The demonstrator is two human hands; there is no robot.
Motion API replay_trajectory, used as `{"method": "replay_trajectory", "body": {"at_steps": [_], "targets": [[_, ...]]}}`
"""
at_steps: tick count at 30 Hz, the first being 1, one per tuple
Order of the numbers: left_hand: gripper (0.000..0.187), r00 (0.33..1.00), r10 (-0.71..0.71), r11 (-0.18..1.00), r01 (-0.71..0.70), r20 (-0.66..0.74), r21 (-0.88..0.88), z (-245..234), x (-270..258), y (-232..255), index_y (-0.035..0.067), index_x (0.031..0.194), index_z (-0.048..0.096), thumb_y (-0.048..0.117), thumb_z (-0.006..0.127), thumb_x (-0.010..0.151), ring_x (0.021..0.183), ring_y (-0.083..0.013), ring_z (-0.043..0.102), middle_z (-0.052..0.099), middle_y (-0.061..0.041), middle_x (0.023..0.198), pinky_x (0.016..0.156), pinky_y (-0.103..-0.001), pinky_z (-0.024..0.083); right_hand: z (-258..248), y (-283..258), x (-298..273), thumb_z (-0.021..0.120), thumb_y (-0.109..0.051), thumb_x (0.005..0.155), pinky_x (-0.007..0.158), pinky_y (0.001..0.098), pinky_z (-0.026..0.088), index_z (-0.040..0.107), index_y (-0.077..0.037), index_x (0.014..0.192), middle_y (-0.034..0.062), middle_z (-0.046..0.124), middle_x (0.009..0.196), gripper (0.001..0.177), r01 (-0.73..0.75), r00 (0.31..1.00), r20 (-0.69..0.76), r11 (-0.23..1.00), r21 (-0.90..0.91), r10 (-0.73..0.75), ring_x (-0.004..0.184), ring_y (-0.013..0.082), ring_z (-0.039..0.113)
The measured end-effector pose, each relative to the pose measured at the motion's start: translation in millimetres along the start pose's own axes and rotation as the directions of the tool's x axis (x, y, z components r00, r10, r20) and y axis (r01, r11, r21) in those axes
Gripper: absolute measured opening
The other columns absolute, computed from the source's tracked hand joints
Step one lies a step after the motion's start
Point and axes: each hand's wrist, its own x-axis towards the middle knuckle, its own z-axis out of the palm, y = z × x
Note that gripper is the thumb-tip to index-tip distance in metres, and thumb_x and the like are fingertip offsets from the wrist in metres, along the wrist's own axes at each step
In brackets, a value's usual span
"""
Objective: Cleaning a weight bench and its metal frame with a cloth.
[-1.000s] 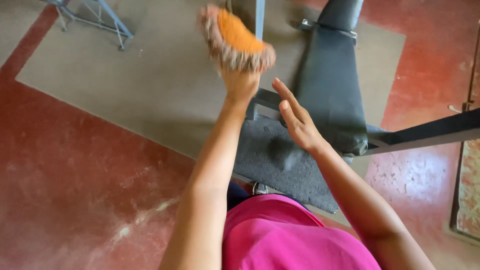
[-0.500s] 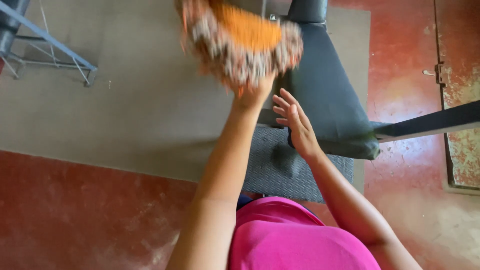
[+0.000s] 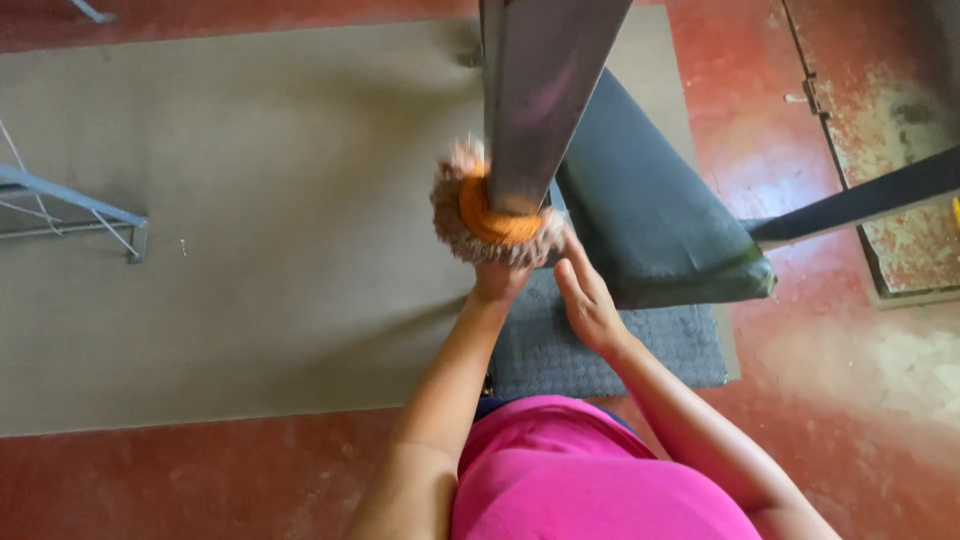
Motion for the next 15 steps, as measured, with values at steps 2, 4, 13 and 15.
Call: {"method": "replay_trajectory", "body": {"at_steps": [2,4,13,15], "targets": [[0.089,0.903,-0.023,0.889,0.214,-0.428,0.404,-34,80,98,0.019,0.139,0.059,0.069,0.076,0.068,0.129,-0.0253,0.069,0.067,-0.009,0.139,0.116,-0.035,0.053,16,-32,3,0.040,-0.026,0.112,0.118,0.0565,0.027,0.026,-0.011,0.163,0.0250,0.032,0.163,0.056,0.240,0.966,-0.101,0.970,0.027,-0.236,0.146,0.0326,0.030],[0.089,0.904,0.034,0.885,0.170,-0.425,0.433,-32,76,86,0.016,0.140,0.057,0.068,0.076,0.070,0.130,-0.0267,0.067,0.065,-0.010,0.140,0.117,-0.036,0.052,15,-22,12,0.039,-0.028,0.111,0.121,0.0553,0.023,0.023,-0.007,0.163,0.0247,0.027,0.165,0.058,0.350,0.932,-0.098,0.937,-0.019,-0.350,0.149,0.0333,0.026],[0.096,0.906,0.337,0.791,-0.124,-0.258,0.600,-22,47,2,-0.002,0.145,0.046,0.060,0.079,0.081,0.139,-0.0383,0.051,0.050,-0.024,0.147,0.121,-0.051,0.040,44,-23,12,0.029,-0.018,0.115,0.123,0.0540,0.029,0.026,0.006,0.158,0.0261,0.039,0.158,0.050,0.520,0.805,-0.403,0.845,0.124,-0.436,0.146,0.0350,0.037],[0.097,0.893,0.391,0.771,-0.188,-0.220,0.609,-18,40,-15,-0.006,0.146,0.044,0.059,0.080,0.083,0.140,-0.0404,0.048,0.047,-0.026,0.148,0.122,-0.054,0.038,54,-14,3,0.029,-0.019,0.116,0.124,0.0512,0.030,0.028,0.003,0.159,0.0238,0.038,0.159,0.048,0.463,0.808,-0.474,0.874,0.146,-0.349,0.146,0.0314,0.037]]}}
